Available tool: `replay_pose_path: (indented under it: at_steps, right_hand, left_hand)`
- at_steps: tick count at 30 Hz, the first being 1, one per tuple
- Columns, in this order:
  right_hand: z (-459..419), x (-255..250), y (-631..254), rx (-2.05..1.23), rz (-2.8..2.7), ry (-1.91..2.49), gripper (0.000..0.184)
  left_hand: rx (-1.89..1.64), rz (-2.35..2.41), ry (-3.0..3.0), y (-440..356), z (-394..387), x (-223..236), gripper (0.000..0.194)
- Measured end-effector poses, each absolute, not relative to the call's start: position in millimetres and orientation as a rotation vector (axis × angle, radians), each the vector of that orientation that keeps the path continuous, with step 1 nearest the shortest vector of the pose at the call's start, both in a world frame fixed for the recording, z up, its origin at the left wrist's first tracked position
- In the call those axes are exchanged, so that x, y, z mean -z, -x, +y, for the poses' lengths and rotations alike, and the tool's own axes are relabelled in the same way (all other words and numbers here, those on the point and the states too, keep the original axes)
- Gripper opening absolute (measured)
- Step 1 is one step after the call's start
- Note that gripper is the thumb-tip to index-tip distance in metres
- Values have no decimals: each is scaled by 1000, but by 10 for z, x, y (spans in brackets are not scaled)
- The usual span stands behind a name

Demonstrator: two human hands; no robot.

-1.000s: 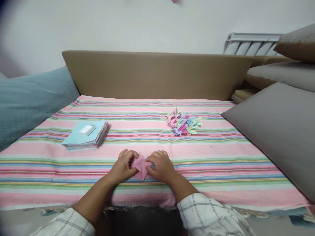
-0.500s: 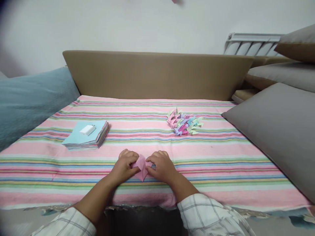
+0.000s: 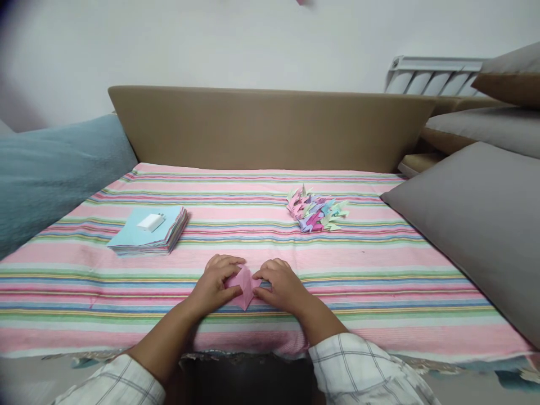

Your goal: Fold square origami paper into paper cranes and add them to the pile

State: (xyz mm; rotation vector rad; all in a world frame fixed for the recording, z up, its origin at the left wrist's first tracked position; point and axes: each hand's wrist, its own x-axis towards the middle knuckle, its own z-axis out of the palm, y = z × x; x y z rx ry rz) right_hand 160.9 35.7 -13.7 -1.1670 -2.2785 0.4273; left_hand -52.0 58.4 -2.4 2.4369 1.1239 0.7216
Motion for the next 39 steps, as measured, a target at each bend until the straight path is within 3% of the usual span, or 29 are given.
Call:
replay_pose_path:
  at_steps: [4, 10, 18, 22, 30, 39]
  right_hand:
    - [360, 145, -1611, -437, -2265, 1171, 23]
    - [357, 154, -1604, -431, -2258, 1179, 20]
    - [366, 151, -1598, -417, -2269, 1185, 16]
    - [362, 186, -1588, -390, -2263, 1201, 16]
    - [340, 196, -1565, -319, -2288, 1262, 21]
    - [359, 201, -1593, -326, -2303, 1210, 27]
  left_hand:
    - [-700, 1080, -2411, 540, 582, 4, 27]
    - [-607, 1013, -2449, 538, 570, -60, 62]
    - [-571, 1041, -2494, 482, 514, -72, 76]
    - [-576, 1062, -2490, 477, 490, -74, 71]
    - [-596, 1062, -2434, 523, 519, -75, 41]
    - [-613, 1069, -2412, 550, 563, -11, 39]
